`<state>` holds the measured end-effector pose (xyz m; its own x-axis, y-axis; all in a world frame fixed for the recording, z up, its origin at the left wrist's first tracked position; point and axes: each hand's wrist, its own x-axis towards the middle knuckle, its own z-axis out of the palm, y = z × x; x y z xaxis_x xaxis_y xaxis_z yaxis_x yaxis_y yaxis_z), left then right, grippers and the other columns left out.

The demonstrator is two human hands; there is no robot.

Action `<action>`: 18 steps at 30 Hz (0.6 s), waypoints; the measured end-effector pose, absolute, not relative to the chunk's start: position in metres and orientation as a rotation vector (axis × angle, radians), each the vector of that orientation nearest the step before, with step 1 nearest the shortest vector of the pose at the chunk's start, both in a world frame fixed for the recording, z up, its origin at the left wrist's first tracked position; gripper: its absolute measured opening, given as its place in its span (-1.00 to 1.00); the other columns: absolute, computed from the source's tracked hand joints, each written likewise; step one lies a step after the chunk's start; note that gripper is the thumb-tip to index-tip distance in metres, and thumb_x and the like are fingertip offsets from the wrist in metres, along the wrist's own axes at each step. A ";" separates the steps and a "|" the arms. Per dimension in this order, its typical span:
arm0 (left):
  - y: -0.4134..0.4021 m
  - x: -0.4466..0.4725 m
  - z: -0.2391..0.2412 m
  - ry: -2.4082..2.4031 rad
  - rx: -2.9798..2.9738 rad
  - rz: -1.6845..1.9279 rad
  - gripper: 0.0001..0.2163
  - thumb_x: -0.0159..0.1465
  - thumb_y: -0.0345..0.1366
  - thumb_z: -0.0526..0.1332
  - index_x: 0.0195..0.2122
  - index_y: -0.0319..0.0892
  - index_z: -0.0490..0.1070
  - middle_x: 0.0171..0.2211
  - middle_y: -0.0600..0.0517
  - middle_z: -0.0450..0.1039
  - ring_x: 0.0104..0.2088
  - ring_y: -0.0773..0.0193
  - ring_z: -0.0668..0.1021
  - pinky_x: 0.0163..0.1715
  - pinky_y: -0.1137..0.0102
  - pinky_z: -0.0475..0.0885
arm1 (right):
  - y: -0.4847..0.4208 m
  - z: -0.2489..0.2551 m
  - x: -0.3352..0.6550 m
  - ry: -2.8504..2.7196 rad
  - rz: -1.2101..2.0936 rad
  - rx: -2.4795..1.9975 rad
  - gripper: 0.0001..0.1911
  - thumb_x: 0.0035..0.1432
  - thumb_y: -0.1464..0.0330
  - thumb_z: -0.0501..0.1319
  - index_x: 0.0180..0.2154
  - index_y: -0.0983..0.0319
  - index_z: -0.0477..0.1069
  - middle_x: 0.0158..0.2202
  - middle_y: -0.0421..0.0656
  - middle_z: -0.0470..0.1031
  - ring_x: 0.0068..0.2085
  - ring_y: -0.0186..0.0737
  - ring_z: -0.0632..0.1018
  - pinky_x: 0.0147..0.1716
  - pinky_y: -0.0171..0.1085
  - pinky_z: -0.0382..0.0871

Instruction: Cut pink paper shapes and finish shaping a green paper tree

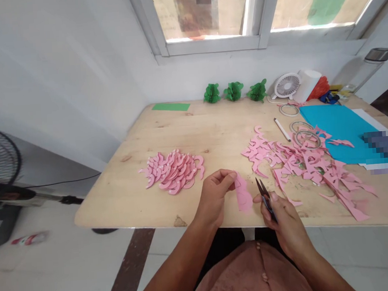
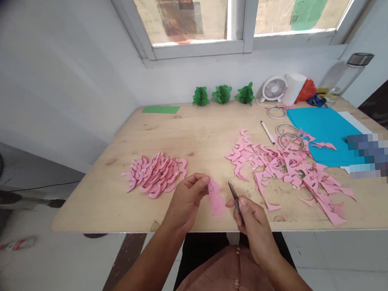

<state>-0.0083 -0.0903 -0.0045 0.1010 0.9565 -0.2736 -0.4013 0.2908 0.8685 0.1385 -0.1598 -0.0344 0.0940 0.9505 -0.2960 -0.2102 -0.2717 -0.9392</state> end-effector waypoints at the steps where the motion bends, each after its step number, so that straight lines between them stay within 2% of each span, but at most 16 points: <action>1: -0.092 -0.006 -0.006 0.989 0.667 1.167 -0.87 0.03 -0.28 0.31 -0.51 -0.24 0.42 -0.54 0.09 0.37 -0.49 0.42 0.37 -0.37 0.46 0.28 | -0.160 -0.035 0.138 -0.841 1.406 -1.329 -0.56 0.13 0.01 0.10 -0.34 0.26 0.41 -0.64 -0.32 0.09 -0.61 -0.42 0.05 -0.65 -0.37 -0.17; 5: -0.097 0.003 -0.007 0.952 0.541 1.252 -0.86 0.02 -0.29 0.32 -0.48 -0.23 0.41 -0.53 0.09 0.38 -0.48 0.42 0.40 -0.37 0.47 0.29 | -0.158 -0.037 0.132 -0.894 1.332 -1.437 -0.65 -0.04 0.09 0.29 -0.41 0.26 0.42 -0.59 -0.30 0.19 -0.56 -0.41 0.15 -0.60 -0.38 -0.03; 7: -0.100 0.005 -0.006 0.933 0.515 1.263 -0.86 0.03 -0.30 0.32 -0.48 -0.24 0.41 -0.52 0.09 0.38 -0.47 0.42 0.41 -0.36 0.47 0.30 | -0.157 -0.039 0.130 -0.841 1.300 -1.459 -0.67 -0.07 0.12 0.32 -0.43 0.25 0.40 -0.56 -0.29 0.22 -0.53 -0.40 0.17 -0.57 -0.39 0.01; 12: -0.104 0.006 -0.002 0.956 0.506 1.250 -0.87 0.00 -0.34 0.33 -0.48 -0.25 0.41 -0.51 0.08 0.41 -0.46 0.42 0.42 -0.35 0.47 0.32 | -0.155 -0.044 0.134 -0.630 1.318 -1.449 -0.66 -0.11 0.15 0.36 -0.39 0.25 0.38 -0.63 -0.36 0.06 -0.60 -0.45 0.01 -0.64 -0.39 -0.18; 18: -0.107 0.005 0.001 1.049 0.542 1.221 -0.86 -0.03 -0.34 0.33 -0.49 -0.24 0.40 -0.56 0.08 0.41 -0.52 0.42 0.41 -0.40 0.48 0.30 | -0.149 -0.032 0.143 -0.530 1.349 -1.343 -0.63 -0.14 0.17 0.39 -0.39 0.27 0.34 -0.65 -0.41 -0.04 -0.62 -0.49 -0.06 -0.65 -0.39 -0.26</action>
